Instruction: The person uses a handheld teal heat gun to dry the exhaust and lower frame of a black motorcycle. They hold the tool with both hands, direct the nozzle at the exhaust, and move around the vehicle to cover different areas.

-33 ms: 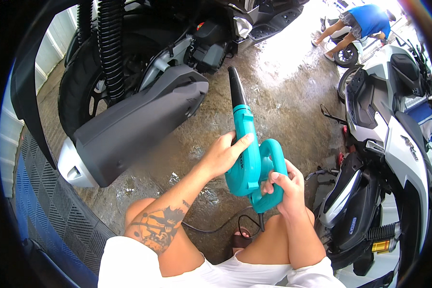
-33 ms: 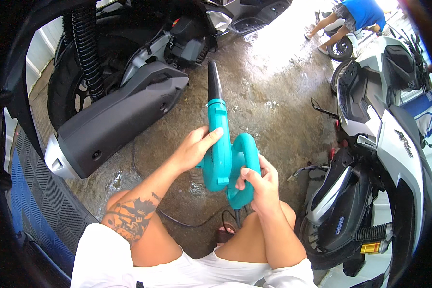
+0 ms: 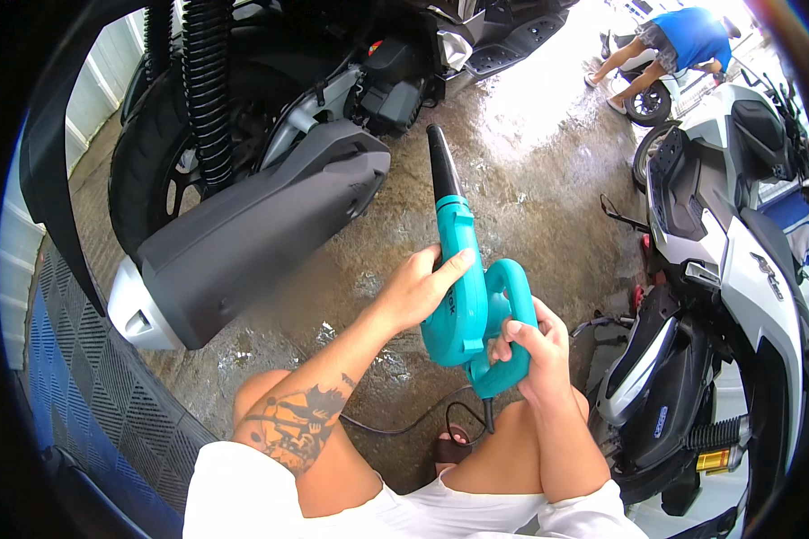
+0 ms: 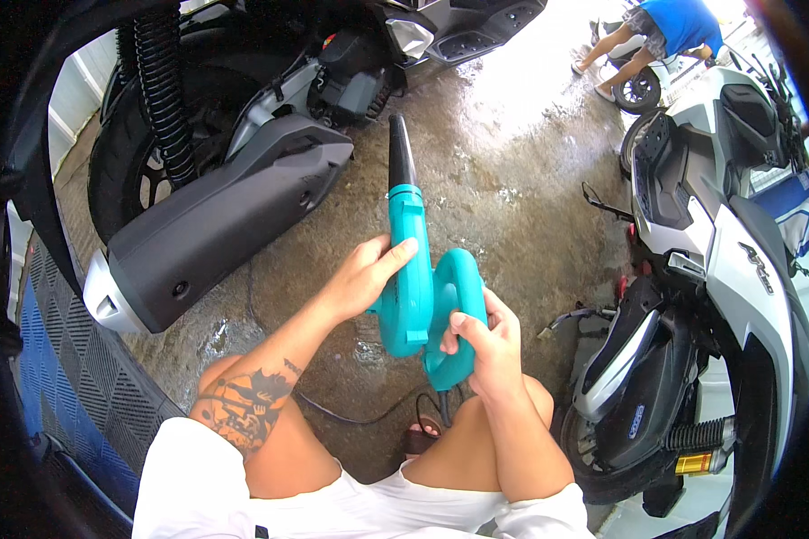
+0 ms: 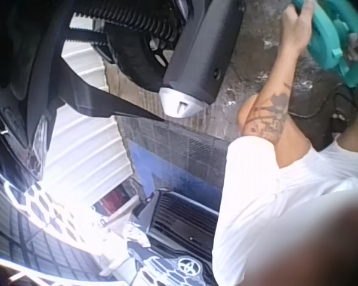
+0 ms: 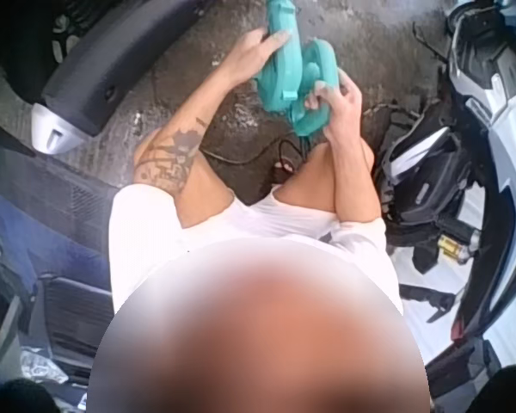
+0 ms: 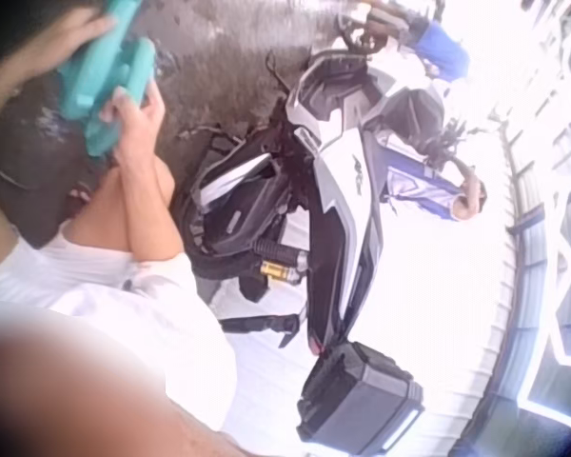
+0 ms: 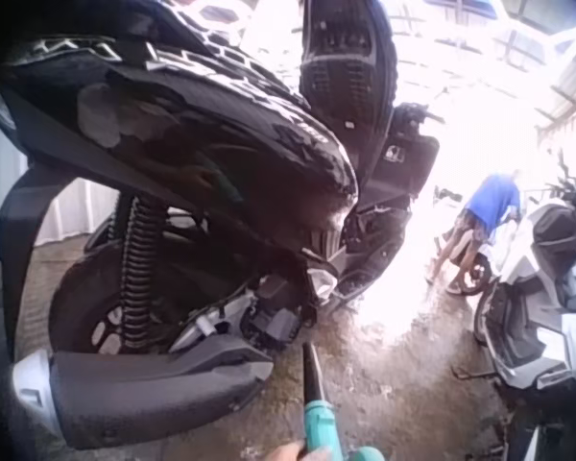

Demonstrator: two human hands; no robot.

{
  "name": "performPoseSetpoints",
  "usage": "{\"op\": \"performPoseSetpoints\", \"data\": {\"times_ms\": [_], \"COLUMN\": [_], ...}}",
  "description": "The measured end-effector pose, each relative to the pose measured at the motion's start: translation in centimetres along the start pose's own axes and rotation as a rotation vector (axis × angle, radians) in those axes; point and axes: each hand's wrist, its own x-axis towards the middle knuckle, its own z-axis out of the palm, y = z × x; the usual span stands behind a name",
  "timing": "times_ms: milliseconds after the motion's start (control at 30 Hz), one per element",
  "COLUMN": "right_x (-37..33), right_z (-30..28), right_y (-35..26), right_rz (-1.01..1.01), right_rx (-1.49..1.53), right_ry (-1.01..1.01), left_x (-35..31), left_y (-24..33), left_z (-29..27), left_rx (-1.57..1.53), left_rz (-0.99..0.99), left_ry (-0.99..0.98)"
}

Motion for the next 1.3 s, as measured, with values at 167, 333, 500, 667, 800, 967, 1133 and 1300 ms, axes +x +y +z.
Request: {"op": "performPoseSetpoints", "data": {"times_ms": [167, 333, 500, 667, 800, 967, 1133, 1300], "right_x": [0.3, 0.8, 0.8, 0.5, -0.1, -1.0, -1.6, -2.2], "right_z": [0.0, -0.2, -0.2, -0.2, -0.4, -0.5, -0.9, -1.7], "right_y": [0.2, 0.2, 0.1, 0.0, 0.0, -0.2, -0.6, -1.1], "right_rz": [0.028, 0.048, 0.068, 0.073, 0.085, 0.083, 0.05, 0.044], "right_rx": [0.027, 0.109, 0.113, 0.087, 0.079, 0.083, 0.117, 0.139], "right_ry": [-0.011, -0.045, -0.065, -0.086, -0.094, -0.09, -0.096, -0.124], "left_x": [0.0, -0.3, -1.1, -1.9, -2.9, -3.8, -3.9, -4.4], "left_y": [-0.3, 0.3, 0.6, 1.2, 2.1, 2.8, 3.1, 3.7], "left_z": [0.1, -0.8, -1.1, -0.9, -0.8, -0.7, 0.2, 1.1], "left_rx": [0.011, 0.128, 0.116, 0.114, 0.114, 0.154, 0.168, 0.197], "left_rz": [-0.027, -0.069, -0.068, -0.077, -0.099, -0.13, -0.033, 0.01], "left_ry": [0.025, 0.075, 0.08, 0.092, 0.109, 0.098, 0.136, 0.202]}}
